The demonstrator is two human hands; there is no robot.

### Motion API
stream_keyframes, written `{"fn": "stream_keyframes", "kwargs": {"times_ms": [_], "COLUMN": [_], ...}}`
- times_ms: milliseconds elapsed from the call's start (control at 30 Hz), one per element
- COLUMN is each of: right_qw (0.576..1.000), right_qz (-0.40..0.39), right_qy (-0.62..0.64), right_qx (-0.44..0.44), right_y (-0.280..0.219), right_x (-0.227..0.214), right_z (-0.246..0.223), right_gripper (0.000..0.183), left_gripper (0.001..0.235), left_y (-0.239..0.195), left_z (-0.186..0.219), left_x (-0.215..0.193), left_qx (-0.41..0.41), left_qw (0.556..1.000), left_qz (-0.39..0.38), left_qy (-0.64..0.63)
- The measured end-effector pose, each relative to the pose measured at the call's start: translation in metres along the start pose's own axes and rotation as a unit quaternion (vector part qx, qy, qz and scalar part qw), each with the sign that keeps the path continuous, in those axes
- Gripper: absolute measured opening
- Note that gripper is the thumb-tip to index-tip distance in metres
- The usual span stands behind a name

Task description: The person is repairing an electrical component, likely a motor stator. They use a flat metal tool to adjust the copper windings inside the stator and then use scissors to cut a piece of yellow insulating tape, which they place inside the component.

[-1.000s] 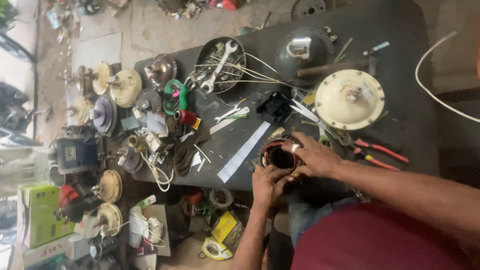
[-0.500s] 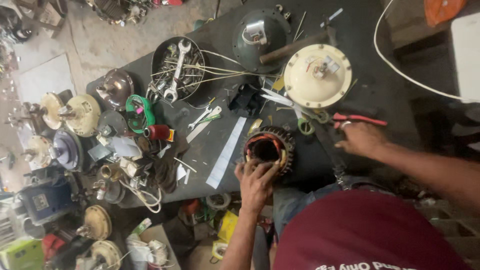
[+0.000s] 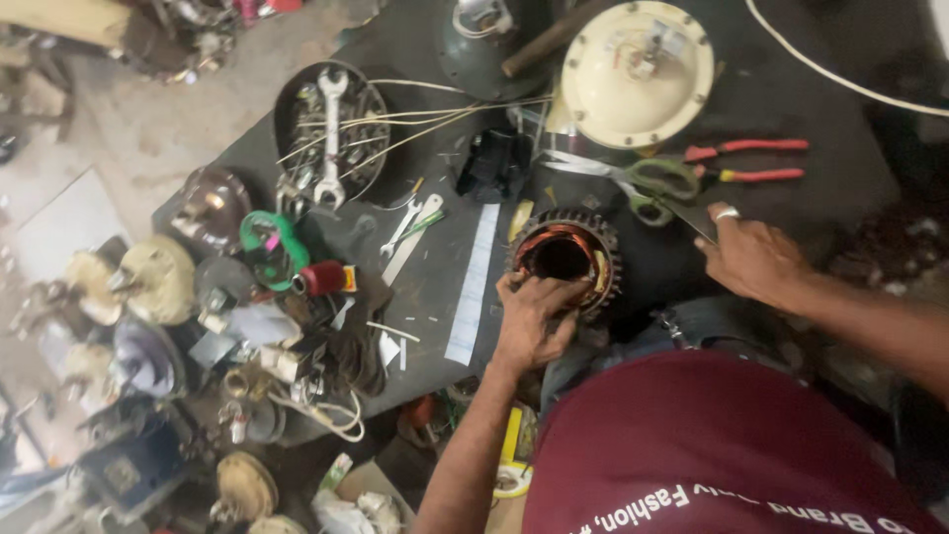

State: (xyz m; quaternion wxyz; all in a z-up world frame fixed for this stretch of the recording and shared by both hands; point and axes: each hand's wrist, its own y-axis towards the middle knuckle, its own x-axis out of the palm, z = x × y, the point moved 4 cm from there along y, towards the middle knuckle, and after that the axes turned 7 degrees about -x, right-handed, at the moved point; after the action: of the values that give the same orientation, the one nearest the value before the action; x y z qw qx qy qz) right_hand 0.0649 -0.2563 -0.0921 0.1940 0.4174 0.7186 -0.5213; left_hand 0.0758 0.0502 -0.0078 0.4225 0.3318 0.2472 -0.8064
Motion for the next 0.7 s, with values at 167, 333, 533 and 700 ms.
{"fn": "stream_keyframes", "kwargs": {"times_ms": [167,333,533,700], "right_qw": [0.989,0.972,0.933,0.801], "right_qz": [-0.115,-0.206,-0.084,0.104], "right_qy": [-0.022,-0.065,0.327,0.450], "right_qx": [0.087,0.092,-0.124,-0.382], "right_y": [-0.031,-0.050,-0.079,-0.065], "right_x": [-0.046,-0.096,-0.100,-0.090], "right_z": [0.003,0.024,-0.023,-0.132], "right_gripper": [0.047,0.058,0.033,0.029], "left_gripper": [0.053,0.052,0.057,0.068], "left_y": [-0.002,-0.005,-0.009,-0.012], "left_z": [-0.002,-0.005,-0.016,-0.023], "left_x": [-0.008,-0.006,-0.001,-0.004], "left_qx": [0.018,0.030,0.037,0.070], "left_qw": [0.999,0.998,0.998,0.995], "left_qz": [-0.024,-0.023,-0.040,-0.054], "left_qy": [-0.028,-0.044,-0.031,-0.049]}}
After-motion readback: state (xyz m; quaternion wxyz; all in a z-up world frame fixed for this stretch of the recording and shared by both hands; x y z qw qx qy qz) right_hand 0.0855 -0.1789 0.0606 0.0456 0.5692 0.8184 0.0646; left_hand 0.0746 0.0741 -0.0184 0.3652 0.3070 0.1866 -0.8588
